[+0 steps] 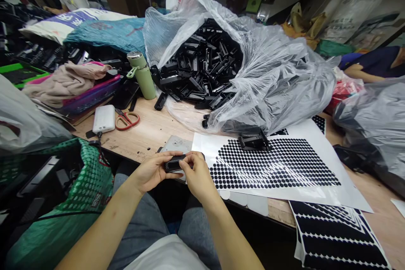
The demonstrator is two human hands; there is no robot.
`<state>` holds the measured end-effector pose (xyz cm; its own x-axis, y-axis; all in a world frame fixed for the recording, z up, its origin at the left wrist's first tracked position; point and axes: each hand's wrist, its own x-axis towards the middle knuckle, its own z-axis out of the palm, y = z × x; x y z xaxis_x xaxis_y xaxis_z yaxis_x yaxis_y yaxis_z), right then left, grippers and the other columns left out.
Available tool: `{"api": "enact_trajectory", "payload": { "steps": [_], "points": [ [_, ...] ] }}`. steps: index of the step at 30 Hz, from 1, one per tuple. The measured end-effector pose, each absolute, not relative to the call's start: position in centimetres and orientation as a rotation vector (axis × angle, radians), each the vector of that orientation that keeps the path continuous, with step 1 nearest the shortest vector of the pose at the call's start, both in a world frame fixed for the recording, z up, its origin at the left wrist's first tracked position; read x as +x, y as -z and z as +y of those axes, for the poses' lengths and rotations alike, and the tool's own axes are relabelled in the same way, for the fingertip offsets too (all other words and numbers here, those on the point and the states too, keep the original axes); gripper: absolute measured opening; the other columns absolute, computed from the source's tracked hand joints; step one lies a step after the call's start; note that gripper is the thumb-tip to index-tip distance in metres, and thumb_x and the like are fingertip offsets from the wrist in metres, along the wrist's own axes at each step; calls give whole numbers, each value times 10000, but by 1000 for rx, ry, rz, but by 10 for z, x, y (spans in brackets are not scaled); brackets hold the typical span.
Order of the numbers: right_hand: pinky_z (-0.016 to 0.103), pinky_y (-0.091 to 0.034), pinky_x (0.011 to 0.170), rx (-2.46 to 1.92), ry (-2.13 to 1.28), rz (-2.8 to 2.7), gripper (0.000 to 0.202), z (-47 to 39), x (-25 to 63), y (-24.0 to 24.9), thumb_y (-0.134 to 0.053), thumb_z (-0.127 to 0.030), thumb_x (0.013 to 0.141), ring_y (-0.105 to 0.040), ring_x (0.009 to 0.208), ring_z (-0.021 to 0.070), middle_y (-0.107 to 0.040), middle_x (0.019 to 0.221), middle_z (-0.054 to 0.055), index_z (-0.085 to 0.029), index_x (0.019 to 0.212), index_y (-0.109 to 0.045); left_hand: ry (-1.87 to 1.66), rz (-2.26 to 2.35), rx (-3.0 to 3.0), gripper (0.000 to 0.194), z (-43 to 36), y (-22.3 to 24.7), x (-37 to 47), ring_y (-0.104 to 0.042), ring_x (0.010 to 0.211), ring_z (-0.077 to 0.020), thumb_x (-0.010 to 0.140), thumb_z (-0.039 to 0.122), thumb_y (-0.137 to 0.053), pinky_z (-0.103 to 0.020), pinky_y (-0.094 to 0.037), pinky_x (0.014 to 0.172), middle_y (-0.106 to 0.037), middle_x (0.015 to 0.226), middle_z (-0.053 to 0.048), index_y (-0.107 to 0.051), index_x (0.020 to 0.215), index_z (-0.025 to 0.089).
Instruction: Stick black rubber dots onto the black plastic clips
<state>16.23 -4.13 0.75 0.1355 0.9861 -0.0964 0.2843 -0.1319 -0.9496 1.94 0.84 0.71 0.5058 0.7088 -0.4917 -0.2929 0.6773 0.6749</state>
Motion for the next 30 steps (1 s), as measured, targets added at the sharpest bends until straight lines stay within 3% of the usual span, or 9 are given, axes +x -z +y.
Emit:
{"api": "enact_trajectory", "payload": {
  "steps": [22, 27, 30],
  "points": [
    [336, -422, 776, -1606, -705, -1332, 95, -48, 146, -3, -481, -256, 805, -503, 854, 175, -519, 917, 53, -204, 726, -494, -676, 866, 563, 206, 2, -11, 23, -630, 840, -238, 759, 71, -473, -435, -539, 701, -660, 911, -132, -641, 874, 97],
    [340, -417, 702, -1883, -487, -1170, 220, -38, 184, 24, -491, -361, 798, -505, 752, 183, -529, 911, 68, -187, 931, -470, -770, 933, 598, 212, 6, -7, 16, -606, 932, -254, 748, 77, -486, -470, -535, 735, -647, 975, -115, -654, 871, 119],
    [361, -387, 727, -2081, -411, -1279, 122, -30, 224, 48, -438, -267, 803, -507, 772, 208, -541, 858, 91, -180, 810, -523, -781, 961, 600, 220, 13, -5, 12, -597, 960, -259, 740, 71, -474, -473, -534, 740, -632, 1022, -117, -655, 858, 118]
  ]
}}
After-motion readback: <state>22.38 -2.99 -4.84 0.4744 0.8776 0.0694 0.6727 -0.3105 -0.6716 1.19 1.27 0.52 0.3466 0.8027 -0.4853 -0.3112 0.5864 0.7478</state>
